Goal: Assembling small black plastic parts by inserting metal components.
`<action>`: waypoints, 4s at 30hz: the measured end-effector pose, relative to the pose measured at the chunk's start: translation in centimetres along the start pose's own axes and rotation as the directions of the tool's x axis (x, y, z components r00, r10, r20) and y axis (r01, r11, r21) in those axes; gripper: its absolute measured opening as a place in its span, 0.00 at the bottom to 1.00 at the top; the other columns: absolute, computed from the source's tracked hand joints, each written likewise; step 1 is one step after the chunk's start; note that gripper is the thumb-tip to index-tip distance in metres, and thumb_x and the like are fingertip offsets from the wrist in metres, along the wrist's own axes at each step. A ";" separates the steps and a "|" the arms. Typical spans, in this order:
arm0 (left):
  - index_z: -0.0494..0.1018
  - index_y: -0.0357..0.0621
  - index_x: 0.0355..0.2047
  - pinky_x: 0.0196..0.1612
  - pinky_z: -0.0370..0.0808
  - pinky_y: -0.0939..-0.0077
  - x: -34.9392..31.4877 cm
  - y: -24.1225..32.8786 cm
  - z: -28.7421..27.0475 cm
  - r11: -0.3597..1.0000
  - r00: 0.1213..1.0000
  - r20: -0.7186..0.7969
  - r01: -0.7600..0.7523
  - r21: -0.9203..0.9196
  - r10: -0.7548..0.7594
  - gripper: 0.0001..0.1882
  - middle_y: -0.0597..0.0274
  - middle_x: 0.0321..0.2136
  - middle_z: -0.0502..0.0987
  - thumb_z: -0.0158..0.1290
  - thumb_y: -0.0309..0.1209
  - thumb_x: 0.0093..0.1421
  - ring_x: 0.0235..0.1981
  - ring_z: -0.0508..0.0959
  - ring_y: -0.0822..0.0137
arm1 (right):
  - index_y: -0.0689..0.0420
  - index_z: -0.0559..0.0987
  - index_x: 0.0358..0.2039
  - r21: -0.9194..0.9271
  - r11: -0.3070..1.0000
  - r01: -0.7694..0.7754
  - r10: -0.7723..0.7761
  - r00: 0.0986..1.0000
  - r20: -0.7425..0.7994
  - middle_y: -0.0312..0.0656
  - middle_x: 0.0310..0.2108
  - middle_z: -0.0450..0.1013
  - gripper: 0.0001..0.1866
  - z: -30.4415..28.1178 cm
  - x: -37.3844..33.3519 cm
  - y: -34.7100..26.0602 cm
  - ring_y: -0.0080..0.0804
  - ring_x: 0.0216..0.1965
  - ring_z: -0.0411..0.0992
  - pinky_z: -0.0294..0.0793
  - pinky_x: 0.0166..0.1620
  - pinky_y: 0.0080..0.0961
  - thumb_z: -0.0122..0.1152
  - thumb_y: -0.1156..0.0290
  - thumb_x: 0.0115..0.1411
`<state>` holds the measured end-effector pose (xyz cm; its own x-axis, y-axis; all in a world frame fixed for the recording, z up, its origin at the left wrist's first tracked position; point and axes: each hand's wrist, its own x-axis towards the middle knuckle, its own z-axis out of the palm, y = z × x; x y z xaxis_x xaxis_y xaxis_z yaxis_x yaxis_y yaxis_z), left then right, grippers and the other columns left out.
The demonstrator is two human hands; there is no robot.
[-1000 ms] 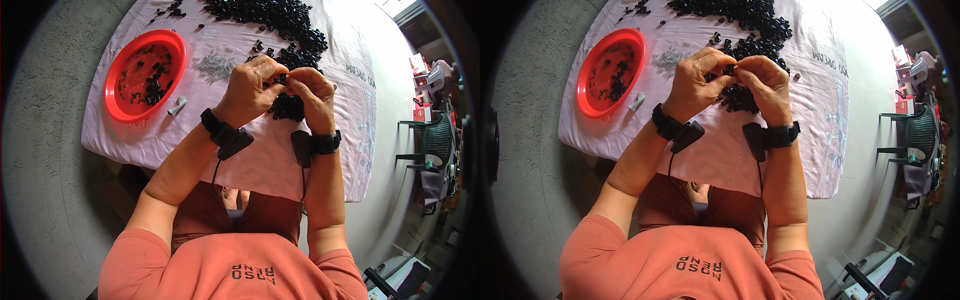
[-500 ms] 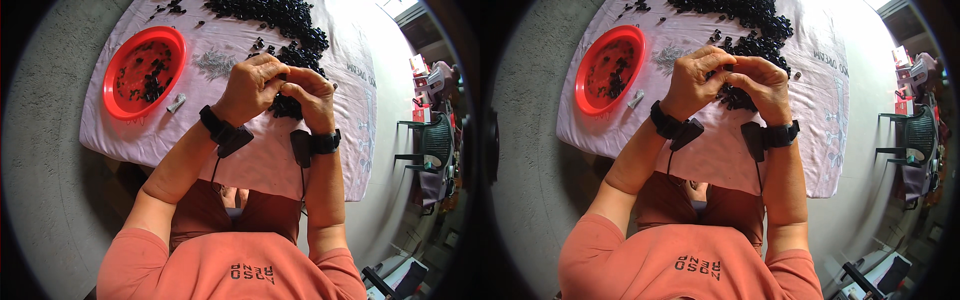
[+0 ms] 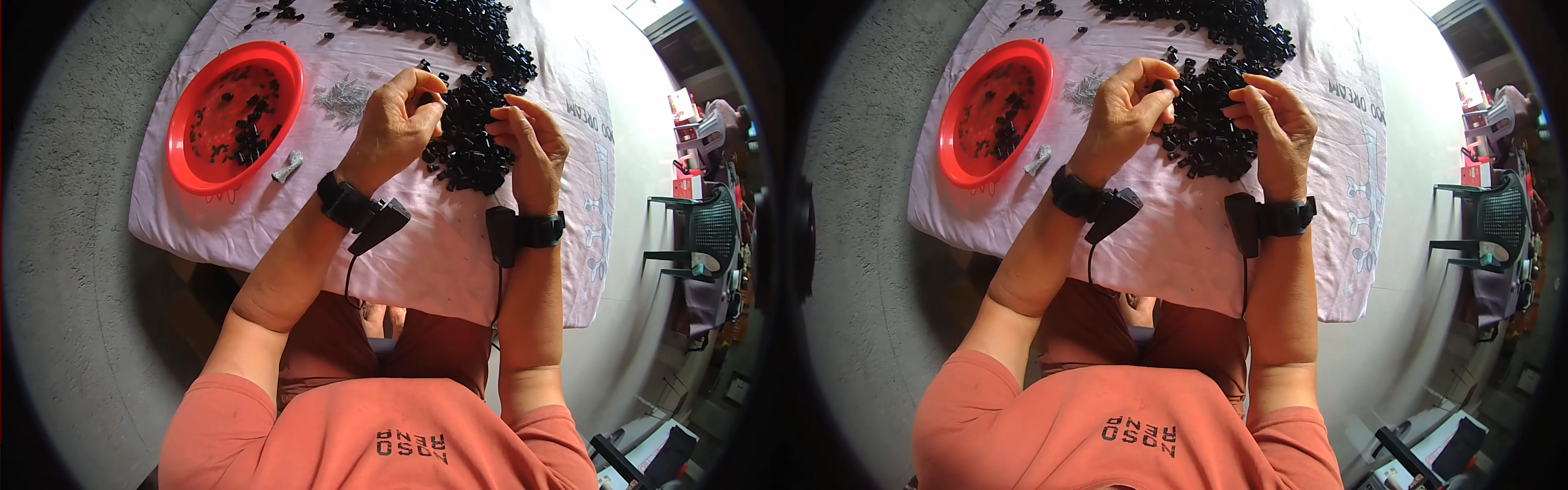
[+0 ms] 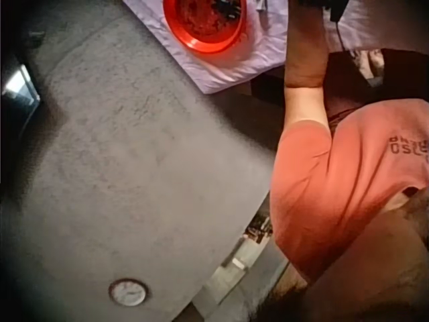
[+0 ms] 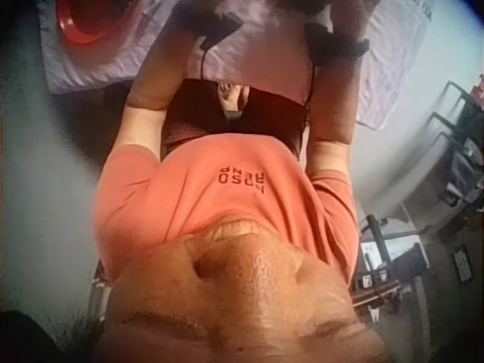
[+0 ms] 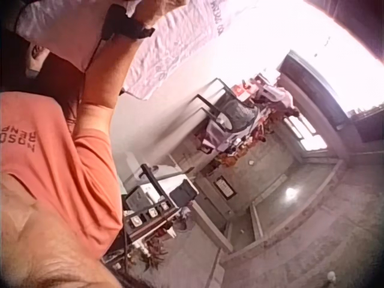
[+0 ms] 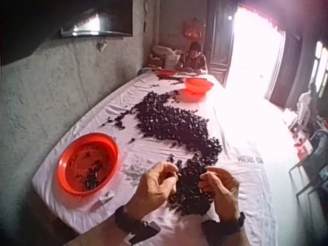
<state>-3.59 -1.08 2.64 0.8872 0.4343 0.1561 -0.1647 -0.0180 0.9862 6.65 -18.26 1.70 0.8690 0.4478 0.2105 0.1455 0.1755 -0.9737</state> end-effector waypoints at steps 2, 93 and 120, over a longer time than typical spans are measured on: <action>0.75 0.37 0.38 0.26 0.71 0.85 0.2 -0.7 -0.3 0.997 0.999 0.025 -0.036 0.063 0.035 0.05 0.69 0.25 0.75 0.54 0.24 0.63 0.23 0.72 0.81 | 0.60 0.80 0.46 -0.030 1.000 0.009 -0.008 1.000 0.015 0.41 0.34 0.80 0.11 0.1 0.0 0.0 0.23 0.31 0.79 0.75 0.34 0.15 0.59 0.72 0.65; 0.81 0.46 0.26 0.41 0.77 0.62 1.7 -2.8 -4.2 0.520 0.981 -0.032 -0.075 0.851 0.193 0.03 0.55 0.28 0.80 0.60 0.29 0.50 0.34 0.80 0.54 | 0.60 0.79 0.46 -0.020 0.995 -0.097 0.099 0.978 0.182 0.40 0.37 0.79 0.10 0.8 -0.3 0.5 0.25 0.35 0.80 0.78 0.38 0.17 0.57 0.76 0.65; 0.69 0.38 0.35 0.33 0.74 0.66 0.1 -0.4 -1.0 0.750 0.889 0.309 -0.452 0.483 0.336 0.02 0.51 0.26 0.75 0.51 0.21 0.62 0.29 0.78 0.51 | 0.63 0.81 0.41 -0.054 0.987 -0.148 0.158 0.938 0.308 0.40 0.34 0.80 0.08 1.4 -0.5 -0.1 0.24 0.35 0.80 0.80 0.39 0.18 0.59 0.81 0.62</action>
<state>-3.82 -0.12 2.17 0.8670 0.1016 0.4878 -0.3159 -0.6450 0.6958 5.55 -17.22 1.82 0.6922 0.7182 0.0709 0.0400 0.0599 -0.9974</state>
